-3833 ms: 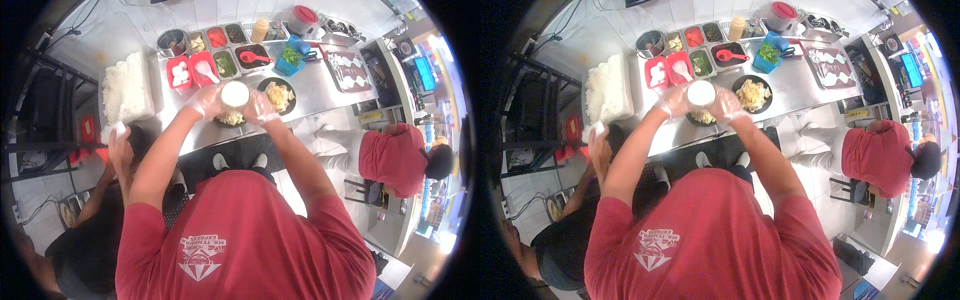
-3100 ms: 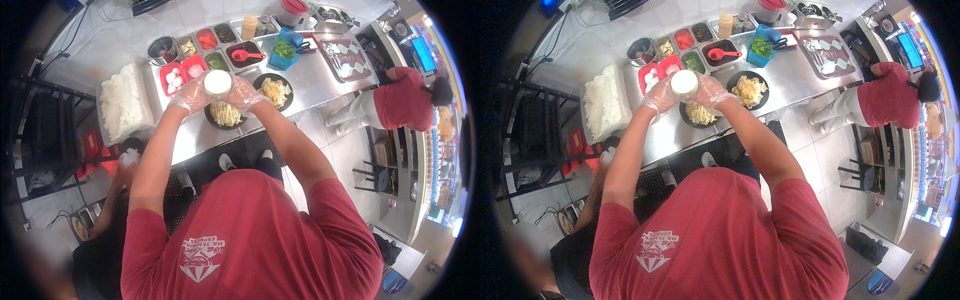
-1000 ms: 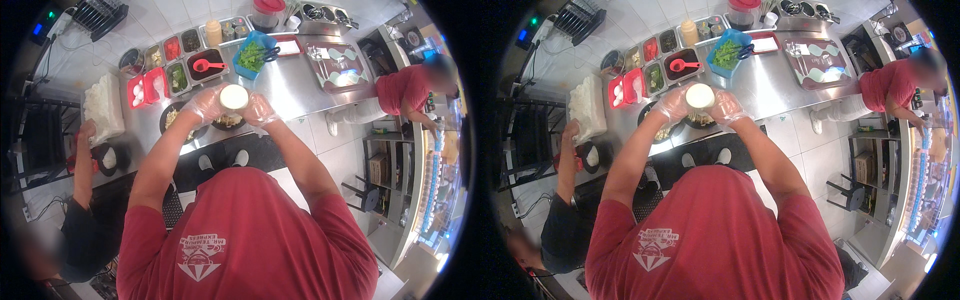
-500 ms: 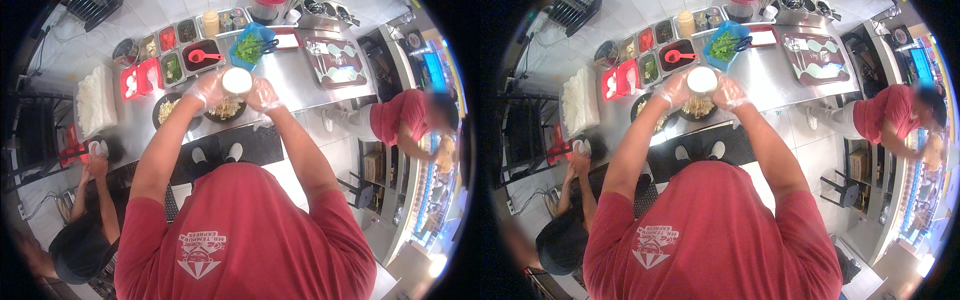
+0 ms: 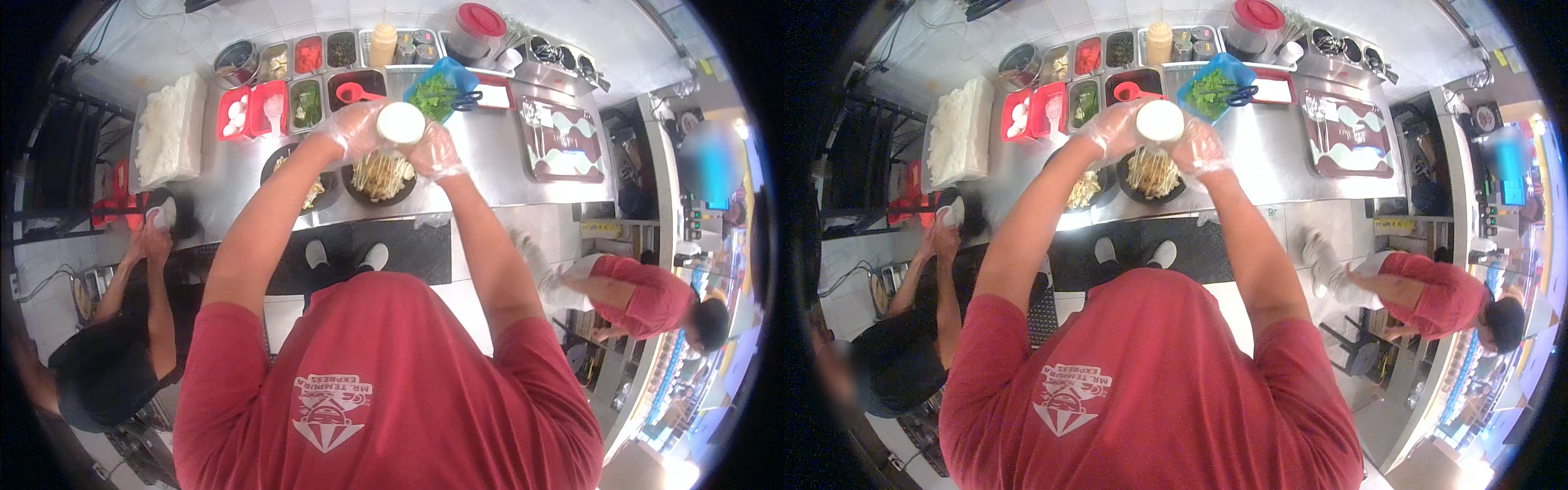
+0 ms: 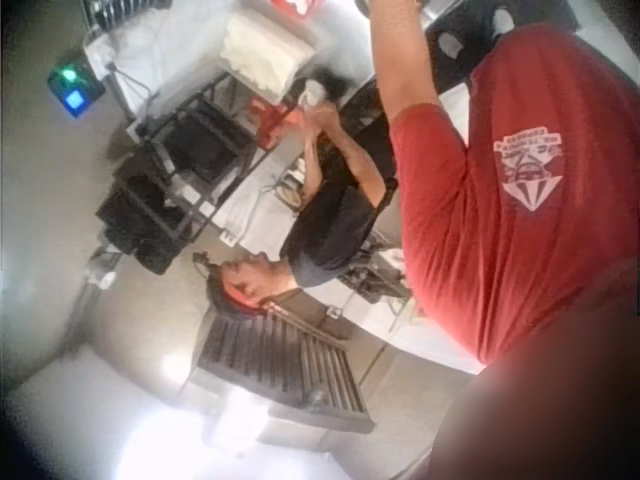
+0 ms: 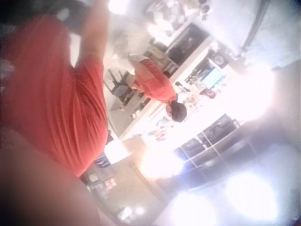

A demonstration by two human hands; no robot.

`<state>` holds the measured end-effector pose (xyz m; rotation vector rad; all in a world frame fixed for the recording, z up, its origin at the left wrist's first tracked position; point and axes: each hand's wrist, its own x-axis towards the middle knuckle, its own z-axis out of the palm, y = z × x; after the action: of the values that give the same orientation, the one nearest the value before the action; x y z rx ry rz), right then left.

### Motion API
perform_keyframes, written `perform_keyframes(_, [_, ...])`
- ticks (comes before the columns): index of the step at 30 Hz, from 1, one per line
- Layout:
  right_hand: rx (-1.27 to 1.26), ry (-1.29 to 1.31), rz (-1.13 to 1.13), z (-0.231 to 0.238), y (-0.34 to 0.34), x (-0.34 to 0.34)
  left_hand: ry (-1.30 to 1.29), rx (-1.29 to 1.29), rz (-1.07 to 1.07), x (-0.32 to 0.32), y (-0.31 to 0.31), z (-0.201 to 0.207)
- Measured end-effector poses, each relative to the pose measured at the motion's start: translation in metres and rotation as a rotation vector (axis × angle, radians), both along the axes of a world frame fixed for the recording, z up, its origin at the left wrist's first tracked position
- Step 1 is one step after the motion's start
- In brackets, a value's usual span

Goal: The person assembles multiple rice bowls by scooping rice into bowls, then adding toppings such as shredded egg, green onions, and sauces from containers. The person uses a red scoop and tongs to handle ingredients and places finished bowls on a tray.

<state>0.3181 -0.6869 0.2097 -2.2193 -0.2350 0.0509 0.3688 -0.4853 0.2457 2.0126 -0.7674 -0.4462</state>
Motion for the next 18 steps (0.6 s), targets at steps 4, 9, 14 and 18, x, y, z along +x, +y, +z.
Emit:
perform_keyframes(4, [-0.11,-0.006,0.016,-0.029,0.025,-0.032,-0.004,0.119,-0.044,-0.023,0.027,-0.023])
perform_keyframes(9, [0.015,-0.043,-0.01,-0.016,0.02,0.001,0.056,-0.02,0.032,0.0,0.017,-0.02])
perform_keyframes(14, [0.003,-0.026,-0.039,-0.019,0.015,-0.01,-0.006,-0.09,-0.041,0.009,0.011,-0.048])
perform_keyframes(18, [0.244,0.076,-0.068,0.007,0.01,0.004,-0.1,-0.005,0.134,0.004,0.005,-0.002])
